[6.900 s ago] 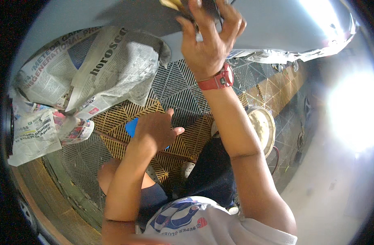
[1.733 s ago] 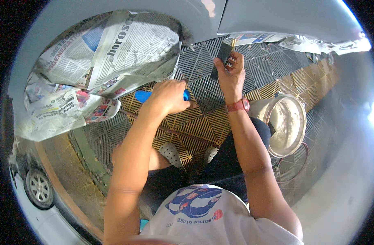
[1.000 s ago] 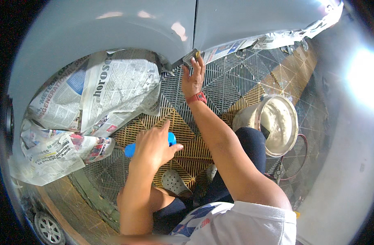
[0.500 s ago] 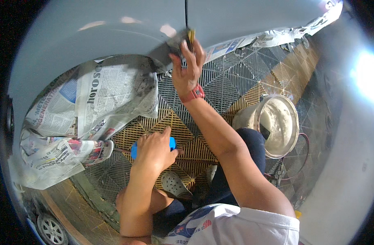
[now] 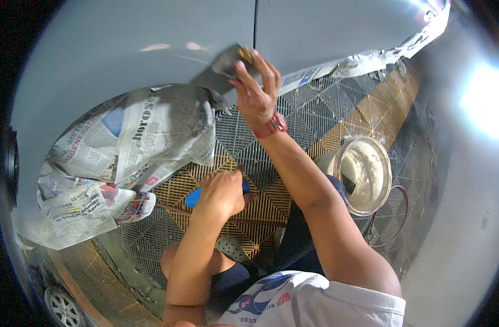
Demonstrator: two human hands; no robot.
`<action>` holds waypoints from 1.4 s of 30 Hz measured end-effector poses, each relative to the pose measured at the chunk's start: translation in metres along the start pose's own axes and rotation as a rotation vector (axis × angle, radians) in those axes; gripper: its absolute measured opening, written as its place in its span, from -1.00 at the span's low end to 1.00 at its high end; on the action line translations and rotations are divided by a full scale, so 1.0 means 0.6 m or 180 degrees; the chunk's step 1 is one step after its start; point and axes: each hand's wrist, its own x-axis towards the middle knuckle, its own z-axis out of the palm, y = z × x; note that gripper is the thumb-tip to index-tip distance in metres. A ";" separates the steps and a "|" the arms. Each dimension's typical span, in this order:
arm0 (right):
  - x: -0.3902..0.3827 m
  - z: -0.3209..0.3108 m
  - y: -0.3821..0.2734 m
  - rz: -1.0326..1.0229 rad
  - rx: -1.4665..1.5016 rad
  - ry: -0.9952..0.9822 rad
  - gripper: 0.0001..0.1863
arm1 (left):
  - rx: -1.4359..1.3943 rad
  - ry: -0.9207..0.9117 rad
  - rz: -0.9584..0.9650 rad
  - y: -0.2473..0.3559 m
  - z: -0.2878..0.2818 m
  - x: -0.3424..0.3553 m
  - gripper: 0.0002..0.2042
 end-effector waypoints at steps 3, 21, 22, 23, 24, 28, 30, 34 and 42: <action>-0.009 -0.009 0.010 0.0072 0.0001 -0.0072 -0.36 | 0.0167 -0.0069 0.0068 -0.002 -0.001 0.010 -0.55; 0.221 0.005 -0.144 -0.0820 0.0266 -0.0186 -0.47 | 0.0133 0.0158 0.0204 -0.032 0.019 0.030 -0.28; 0.201 -0.006 -0.114 -0.0802 0.0175 -0.0198 -0.46 | 0.0128 0.0093 0.0241 -0.026 0.009 0.030 -0.28; 0.177 -0.022 -0.076 -0.0789 0.0078 -0.0219 -0.45 | 0.0115 0.0027 0.0289 -0.017 -0.002 0.026 -0.27; 0.165 -0.022 -0.064 -0.0730 0.0030 -0.0220 -0.45 | 0.0119 -0.0059 0.0272 -0.019 -0.008 0.023 -0.27; 0.261 0.011 -0.196 -0.0971 0.0224 -0.0185 -0.42 | -0.0082 -0.0146 0.0062 -0.035 -0.008 0.027 -0.29; 0.298 0.034 -0.251 -0.1280 0.0376 -0.0224 -0.42 | -0.0210 -0.0288 -0.0081 -0.043 -0.004 0.033 -0.30; 0.240 0.010 -0.156 -0.1047 0.0236 -0.0186 -0.39 | -0.0004 -0.0323 0.0021 -0.026 -0.015 0.032 -0.28; 0.379 0.013 -0.231 -0.1827 0.0889 -0.0819 -0.49 | -0.0313 -0.0235 0.0016 -0.050 0.000 0.036 -0.30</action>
